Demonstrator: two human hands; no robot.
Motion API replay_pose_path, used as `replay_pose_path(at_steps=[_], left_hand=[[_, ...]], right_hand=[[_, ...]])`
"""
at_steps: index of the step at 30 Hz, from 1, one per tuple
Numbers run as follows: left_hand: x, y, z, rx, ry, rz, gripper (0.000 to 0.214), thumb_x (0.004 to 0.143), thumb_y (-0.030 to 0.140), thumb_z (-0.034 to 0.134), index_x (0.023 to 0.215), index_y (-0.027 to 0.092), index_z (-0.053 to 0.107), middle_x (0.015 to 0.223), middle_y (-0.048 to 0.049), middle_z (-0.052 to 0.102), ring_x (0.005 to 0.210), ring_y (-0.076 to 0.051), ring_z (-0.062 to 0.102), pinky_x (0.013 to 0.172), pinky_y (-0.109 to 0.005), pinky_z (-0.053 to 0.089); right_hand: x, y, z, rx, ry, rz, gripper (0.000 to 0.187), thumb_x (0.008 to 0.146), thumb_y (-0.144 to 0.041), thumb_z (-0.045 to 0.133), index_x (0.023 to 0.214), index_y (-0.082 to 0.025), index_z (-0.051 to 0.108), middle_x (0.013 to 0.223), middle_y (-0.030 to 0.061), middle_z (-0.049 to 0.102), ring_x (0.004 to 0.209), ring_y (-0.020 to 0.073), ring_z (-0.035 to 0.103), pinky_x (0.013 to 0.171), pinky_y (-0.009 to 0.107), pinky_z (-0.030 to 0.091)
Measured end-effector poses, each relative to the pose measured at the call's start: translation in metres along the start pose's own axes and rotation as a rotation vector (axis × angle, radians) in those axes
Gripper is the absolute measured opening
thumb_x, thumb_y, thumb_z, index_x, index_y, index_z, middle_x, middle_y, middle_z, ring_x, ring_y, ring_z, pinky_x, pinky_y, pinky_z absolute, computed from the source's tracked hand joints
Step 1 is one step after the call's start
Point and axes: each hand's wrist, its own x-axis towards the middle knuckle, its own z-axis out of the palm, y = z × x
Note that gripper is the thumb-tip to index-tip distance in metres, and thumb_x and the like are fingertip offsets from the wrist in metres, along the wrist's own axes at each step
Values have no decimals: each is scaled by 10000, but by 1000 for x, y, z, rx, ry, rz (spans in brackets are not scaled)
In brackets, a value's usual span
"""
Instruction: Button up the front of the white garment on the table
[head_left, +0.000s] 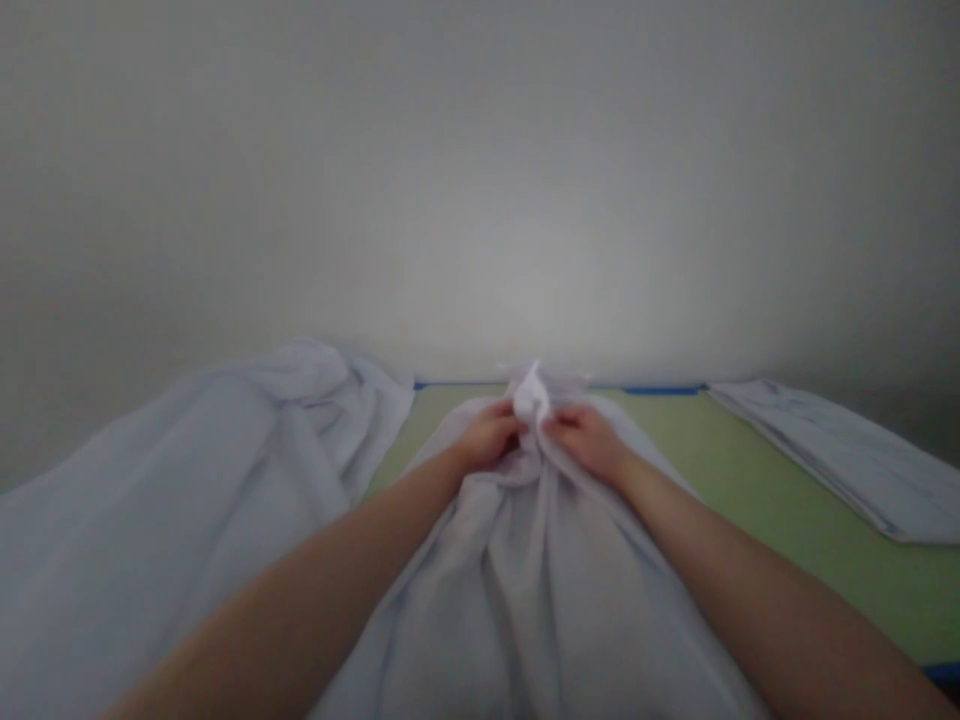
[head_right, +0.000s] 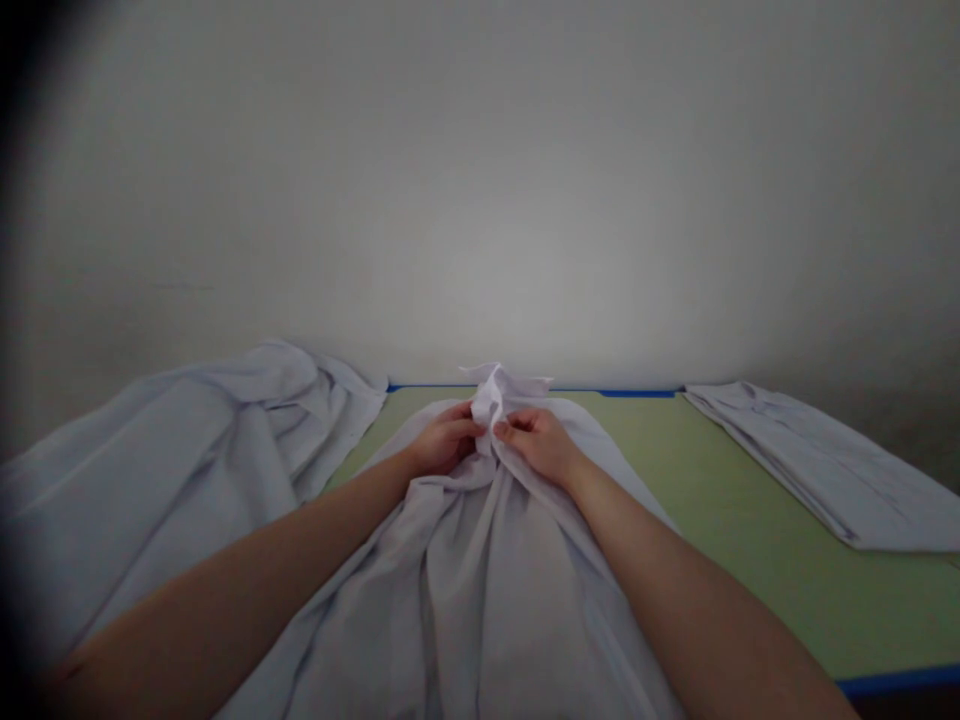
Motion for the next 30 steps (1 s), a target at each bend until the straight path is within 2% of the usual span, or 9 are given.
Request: replay_pose_path(at_steps=[3,11,17,21,27,30], left_hand=[[0,-2,-4,15,-5,-23,383,587,239,678,947,127,615,774,-39,634,605,-119,564,547,-220,424],[-12,9,-8,438,73,-71,295,612,390,705,731,124,662,611,-18,618,564,-121,534,497,-206,378],[-13,12,-8,447,70,-29,193,596,286,713,732,160,661,649,-15,645,603,-128,559,534,-201,396],[-10,7,-10,421,37,6,135,614,231,681,735,180,651,666,-8,646,610,-121,566,550,-197,401],[-5,-1,-15,389,-51,34,156,649,249,646,770,163,598,683,1,617,602,-107,556,547,-196,409],[-4,-3,-14,415,-60,56,181,655,265,653,771,148,578,699,-7,612,623,-108,560,570,-202,421]], right_hand=[[3,1,-1,-77,15,-35,350,769,-449,533,807,-131,672,746,22,634,668,137,533,619,235,409],[9,13,1,-247,35,-54,312,761,-427,537,682,-132,602,599,-21,529,551,87,417,525,202,329],[6,14,2,-297,-107,-79,240,700,-373,607,693,-133,618,598,-29,527,540,80,418,506,194,301],[6,16,5,-433,-41,-77,244,713,-377,584,671,-140,626,579,-21,542,527,89,437,499,201,287],[5,16,13,-605,127,-55,171,712,-293,551,665,-154,639,614,11,605,563,118,499,529,219,298],[4,17,15,-621,141,-50,156,703,-272,551,719,-161,660,676,28,643,602,135,528,556,226,321]])
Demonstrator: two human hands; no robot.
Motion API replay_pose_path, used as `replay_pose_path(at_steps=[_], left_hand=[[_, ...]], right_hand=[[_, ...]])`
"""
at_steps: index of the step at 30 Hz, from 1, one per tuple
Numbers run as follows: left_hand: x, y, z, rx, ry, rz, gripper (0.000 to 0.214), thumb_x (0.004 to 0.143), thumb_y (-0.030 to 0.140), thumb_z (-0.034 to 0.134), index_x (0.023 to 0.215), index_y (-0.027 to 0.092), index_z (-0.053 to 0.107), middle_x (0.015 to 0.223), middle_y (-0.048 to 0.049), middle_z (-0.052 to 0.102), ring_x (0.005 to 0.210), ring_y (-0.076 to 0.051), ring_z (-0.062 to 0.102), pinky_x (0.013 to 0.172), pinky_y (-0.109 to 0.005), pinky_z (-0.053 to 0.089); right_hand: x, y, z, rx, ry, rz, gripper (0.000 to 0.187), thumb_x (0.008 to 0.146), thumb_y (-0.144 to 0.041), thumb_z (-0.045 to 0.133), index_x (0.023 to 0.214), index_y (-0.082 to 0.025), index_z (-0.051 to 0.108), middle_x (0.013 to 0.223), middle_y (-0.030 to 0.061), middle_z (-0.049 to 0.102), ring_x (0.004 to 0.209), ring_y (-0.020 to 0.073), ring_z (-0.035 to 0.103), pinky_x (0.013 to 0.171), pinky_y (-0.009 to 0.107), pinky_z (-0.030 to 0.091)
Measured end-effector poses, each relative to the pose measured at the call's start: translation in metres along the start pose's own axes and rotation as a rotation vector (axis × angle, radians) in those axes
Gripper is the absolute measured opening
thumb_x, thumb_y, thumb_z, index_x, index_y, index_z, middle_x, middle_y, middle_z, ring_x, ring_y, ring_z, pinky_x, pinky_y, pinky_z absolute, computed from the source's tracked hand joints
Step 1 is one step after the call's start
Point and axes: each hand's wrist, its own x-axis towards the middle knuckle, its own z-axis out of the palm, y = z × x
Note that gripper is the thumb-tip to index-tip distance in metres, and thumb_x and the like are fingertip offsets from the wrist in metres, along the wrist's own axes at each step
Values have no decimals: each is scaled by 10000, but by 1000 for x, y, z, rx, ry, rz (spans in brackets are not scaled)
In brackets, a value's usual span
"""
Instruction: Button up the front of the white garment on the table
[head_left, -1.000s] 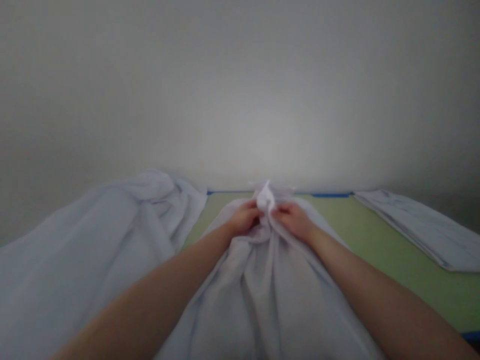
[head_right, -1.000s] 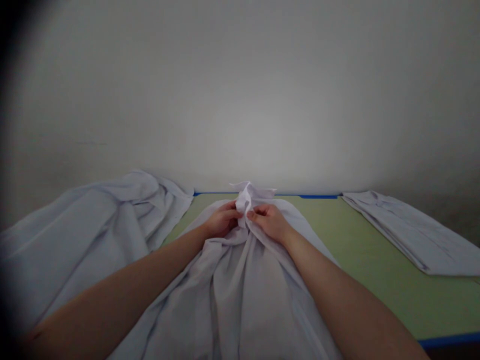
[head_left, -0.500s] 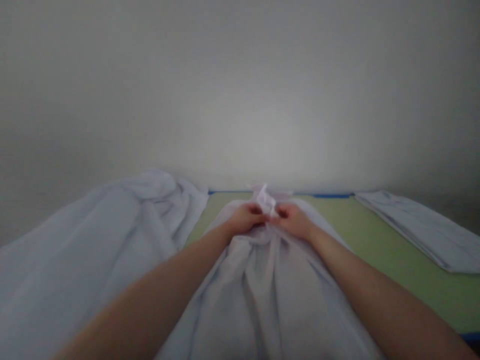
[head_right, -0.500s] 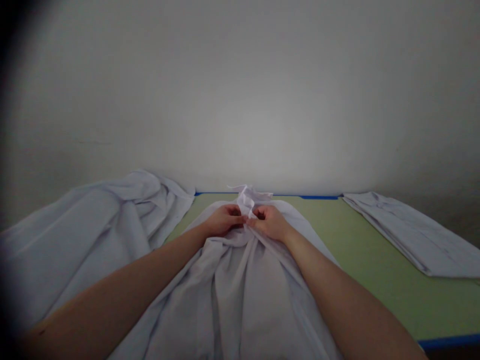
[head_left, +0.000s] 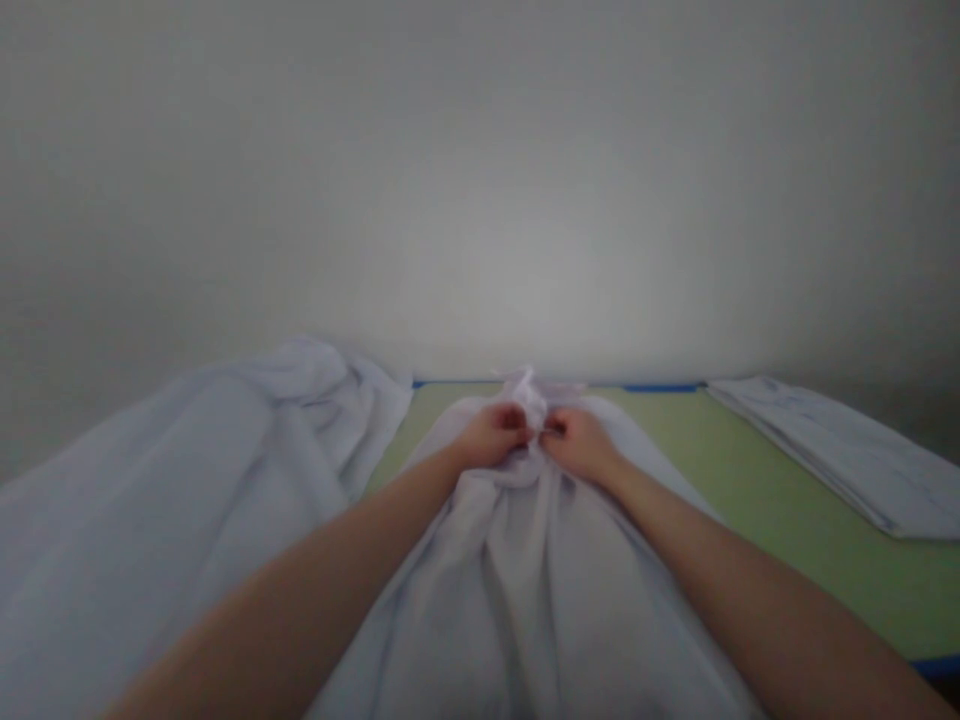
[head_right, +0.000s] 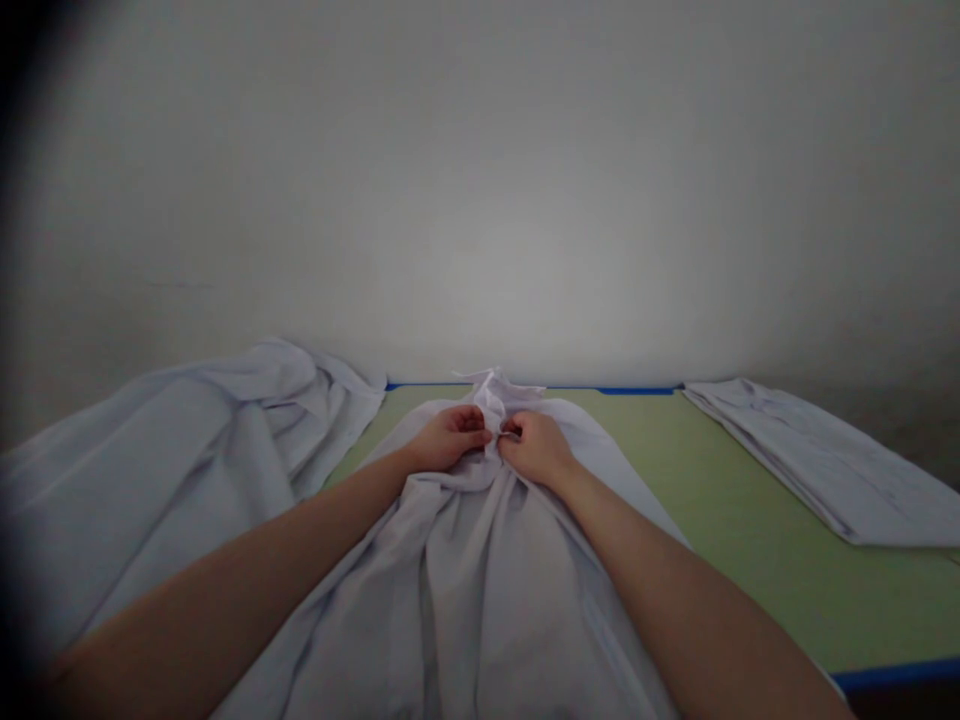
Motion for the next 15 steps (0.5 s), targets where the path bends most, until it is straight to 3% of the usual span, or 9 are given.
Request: replay_pose_path(at_steps=[5,10,15], left_hand=[[-4,3,4,68,28,27,254,604,280,708,746,126,564,682,-15,592,602,-100,543,550,-198,415],[-7,8,8,174,88,32,229,639,325,685,708,144,564,617,15,546,551,-77,495,505,-177,388],[-6,5,9,134,126,34,269,631,338,697,755,137,567,658,-10,583,574,-93,530,512,-188,396]], right_hand=[[1,1,0,8,-19,-2,157,675,-279,583,732,-166,676,697,31,655,614,141,541,551,225,315],[3,4,-2,56,3,11,139,626,-282,619,673,-161,668,600,-1,607,557,117,495,521,212,290],[6,7,-3,176,-23,-14,182,674,-288,564,584,-146,632,526,-23,541,539,99,461,513,198,286]])
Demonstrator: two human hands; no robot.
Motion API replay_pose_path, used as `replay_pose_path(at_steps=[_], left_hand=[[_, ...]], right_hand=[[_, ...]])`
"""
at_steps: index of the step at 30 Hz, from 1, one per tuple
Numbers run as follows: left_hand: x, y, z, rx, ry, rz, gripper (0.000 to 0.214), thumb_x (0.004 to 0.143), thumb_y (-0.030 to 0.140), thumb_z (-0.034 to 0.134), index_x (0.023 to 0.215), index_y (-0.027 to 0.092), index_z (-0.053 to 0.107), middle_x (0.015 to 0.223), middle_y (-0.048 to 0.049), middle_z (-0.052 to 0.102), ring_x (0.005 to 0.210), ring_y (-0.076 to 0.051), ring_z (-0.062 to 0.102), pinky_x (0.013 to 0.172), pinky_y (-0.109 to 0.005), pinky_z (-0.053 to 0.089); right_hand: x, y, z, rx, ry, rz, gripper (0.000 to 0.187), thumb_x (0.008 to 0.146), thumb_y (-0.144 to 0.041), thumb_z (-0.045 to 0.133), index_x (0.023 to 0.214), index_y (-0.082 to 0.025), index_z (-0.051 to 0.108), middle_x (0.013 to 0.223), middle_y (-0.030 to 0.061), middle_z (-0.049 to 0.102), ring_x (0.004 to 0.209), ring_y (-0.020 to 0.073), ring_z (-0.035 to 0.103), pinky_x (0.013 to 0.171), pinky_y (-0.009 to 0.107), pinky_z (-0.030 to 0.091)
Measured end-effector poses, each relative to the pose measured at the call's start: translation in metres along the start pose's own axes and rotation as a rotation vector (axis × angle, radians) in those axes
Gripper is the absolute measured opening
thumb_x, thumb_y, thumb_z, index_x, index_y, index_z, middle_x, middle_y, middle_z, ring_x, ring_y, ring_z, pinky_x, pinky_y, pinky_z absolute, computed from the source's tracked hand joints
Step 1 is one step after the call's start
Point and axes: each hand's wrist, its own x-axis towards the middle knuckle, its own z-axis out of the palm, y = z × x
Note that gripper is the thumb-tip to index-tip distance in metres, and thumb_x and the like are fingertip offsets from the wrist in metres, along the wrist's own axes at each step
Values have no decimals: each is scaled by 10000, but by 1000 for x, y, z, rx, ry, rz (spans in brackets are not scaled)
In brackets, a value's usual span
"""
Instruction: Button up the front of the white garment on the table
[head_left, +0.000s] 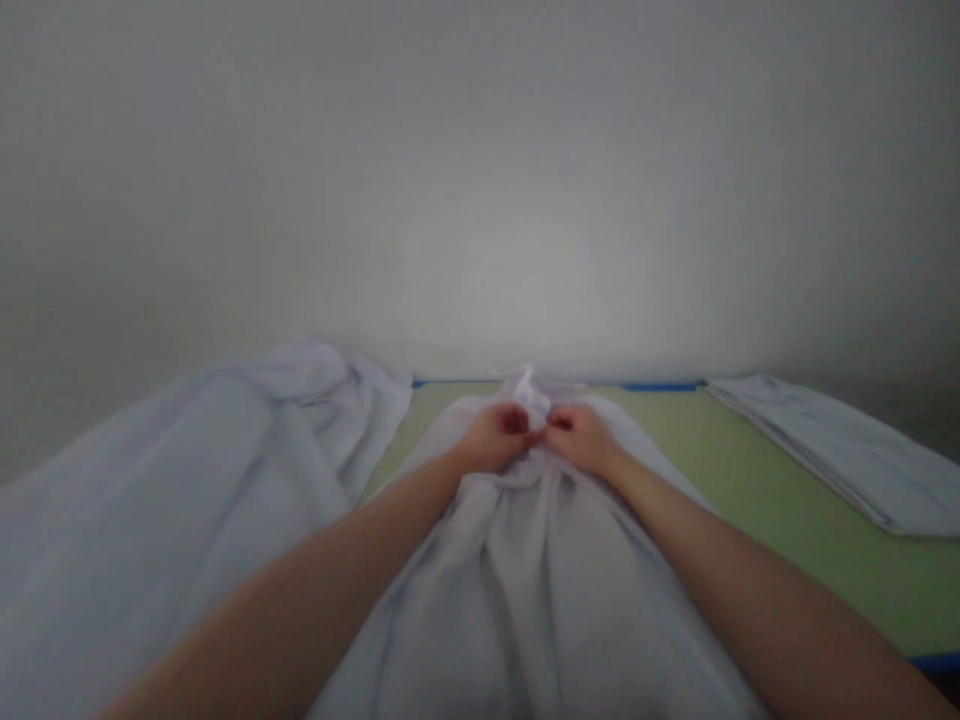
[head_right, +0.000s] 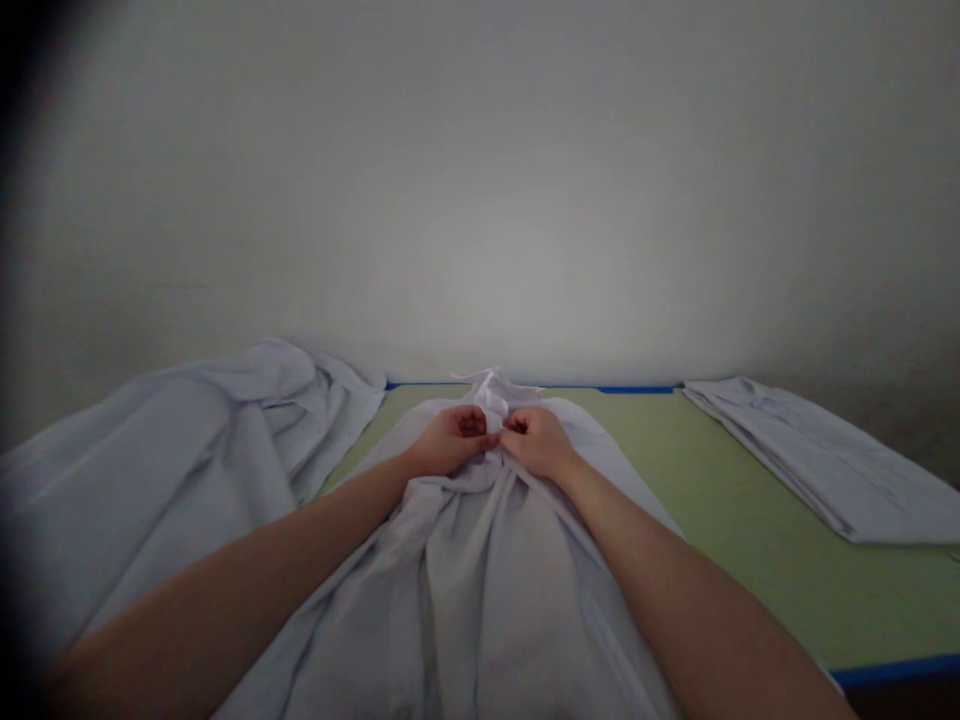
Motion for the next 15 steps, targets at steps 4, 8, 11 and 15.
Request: replay_pose_path(at_steps=[4,8,11,15], left_hand=[[1,-1,-1,-46,-12,-28,257,620,326,701,732,149,552,649,-2,588,567,-92,531,514,-192,396],[0,2,-4,-54,-30,-53,255,623,345,699,710,152,557,621,13,576,547,-84,510,511,-191,389],[-1,5,-5,-80,-35,-68,262,629,356,700,707,148,560,603,14,569,527,-81,494,503,-194,384],[-2,5,-4,-138,-42,-75,284,632,365,705,734,142,561,632,4,583,533,-78,498,507,-194,390]], right_hand=[[1,-1,1,54,-7,31,244,729,-322,533,621,-147,664,553,-9,572,555,106,474,539,204,313],[2,-3,1,75,-3,57,284,747,-361,530,614,-146,657,560,1,579,563,113,478,554,212,322],[1,-4,-1,155,-47,34,281,758,-355,515,618,-145,640,579,-5,571,589,114,480,563,208,331],[0,-3,-4,224,-126,0,242,718,-362,570,645,-137,624,593,-21,540,569,96,444,544,196,330]])
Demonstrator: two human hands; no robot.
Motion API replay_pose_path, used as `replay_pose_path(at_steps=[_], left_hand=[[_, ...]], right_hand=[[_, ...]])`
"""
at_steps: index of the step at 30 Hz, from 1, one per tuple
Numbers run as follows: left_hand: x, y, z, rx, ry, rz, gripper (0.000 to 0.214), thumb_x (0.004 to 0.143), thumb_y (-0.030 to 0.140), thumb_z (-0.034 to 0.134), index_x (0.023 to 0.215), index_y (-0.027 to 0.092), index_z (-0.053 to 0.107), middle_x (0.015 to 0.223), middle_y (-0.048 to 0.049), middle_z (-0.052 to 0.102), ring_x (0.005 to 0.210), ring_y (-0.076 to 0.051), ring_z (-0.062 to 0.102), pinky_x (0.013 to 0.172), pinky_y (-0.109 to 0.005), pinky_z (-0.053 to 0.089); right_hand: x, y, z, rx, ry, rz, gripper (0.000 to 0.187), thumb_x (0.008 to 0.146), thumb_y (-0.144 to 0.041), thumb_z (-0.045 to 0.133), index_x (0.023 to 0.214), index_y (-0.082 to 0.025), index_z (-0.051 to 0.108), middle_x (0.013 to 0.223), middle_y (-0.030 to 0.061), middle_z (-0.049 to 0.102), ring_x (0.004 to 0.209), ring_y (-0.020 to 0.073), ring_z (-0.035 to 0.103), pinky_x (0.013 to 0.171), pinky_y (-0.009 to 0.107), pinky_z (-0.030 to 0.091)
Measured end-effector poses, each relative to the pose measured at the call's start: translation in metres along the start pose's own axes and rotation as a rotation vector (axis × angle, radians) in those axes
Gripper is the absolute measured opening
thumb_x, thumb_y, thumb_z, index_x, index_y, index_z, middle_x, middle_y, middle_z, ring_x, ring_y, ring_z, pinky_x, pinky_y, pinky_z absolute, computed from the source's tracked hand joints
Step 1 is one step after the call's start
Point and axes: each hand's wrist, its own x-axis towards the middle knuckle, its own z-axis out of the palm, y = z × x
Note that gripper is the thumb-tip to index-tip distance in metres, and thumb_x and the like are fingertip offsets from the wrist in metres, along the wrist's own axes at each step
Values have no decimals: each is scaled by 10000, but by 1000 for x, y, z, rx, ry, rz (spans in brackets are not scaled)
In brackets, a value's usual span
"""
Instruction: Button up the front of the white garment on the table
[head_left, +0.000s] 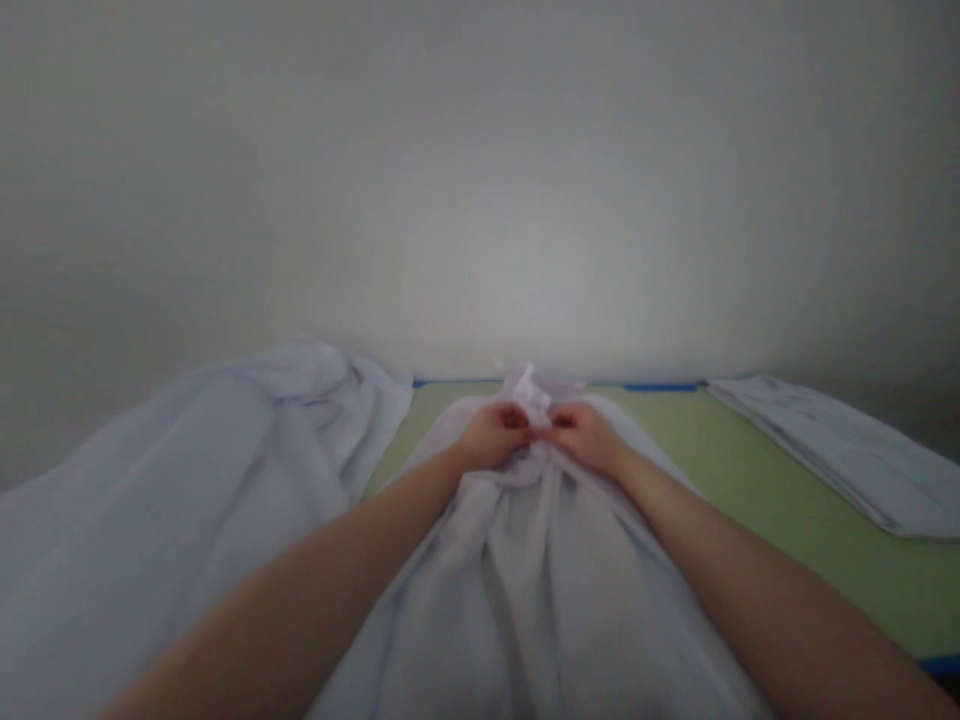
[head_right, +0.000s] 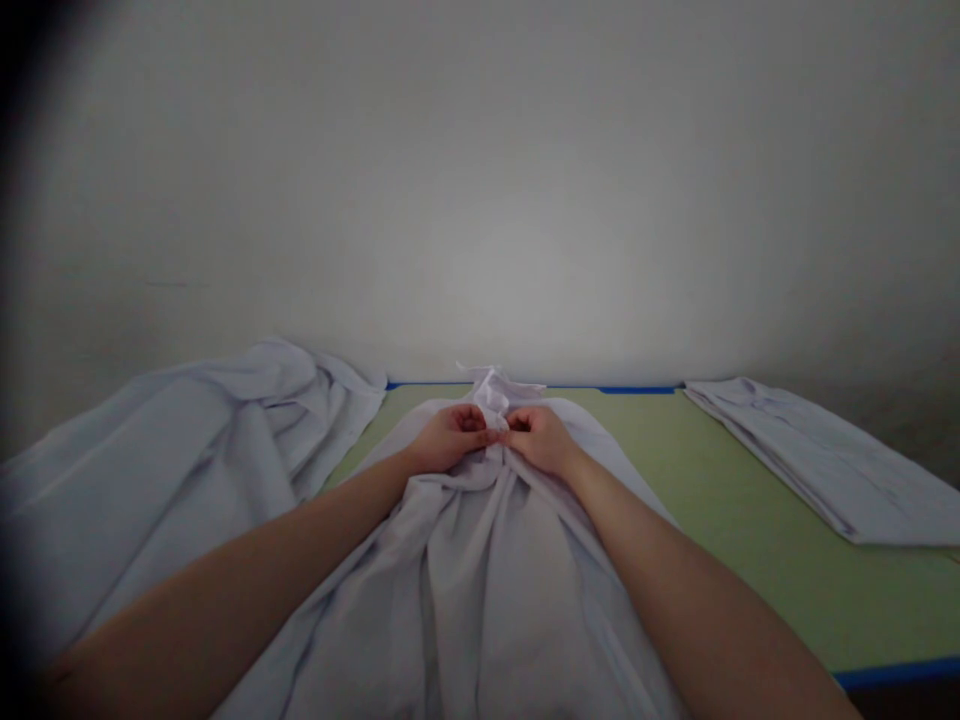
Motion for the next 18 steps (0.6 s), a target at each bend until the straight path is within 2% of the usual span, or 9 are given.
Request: replay_pose_path(at_steps=[7,14,18], left_hand=[[1,-1,-2,29,37,-4,329,600,390,729,725,131,567,620,-10,593,527,-87,522,488,-193,387],[-1,5,0,61,78,-26,304,585,381,738,707,144,593,610,-9,607,544,-101,546,486,-192,398],[1,0,2,89,78,-15,302,591,387,732,710,141,601,630,-17,615,557,-103,553,487,-190,399]], right_hand=[[1,3,1,-125,54,-50,261,686,-362,621,575,-131,570,528,-39,450,517,71,384,494,183,275],[1,3,2,-179,68,-73,185,680,-295,605,593,-133,586,540,-38,469,525,71,401,497,179,275],[0,1,2,-249,69,-79,185,679,-279,594,570,-131,576,526,-40,459,515,69,390,483,182,250]])
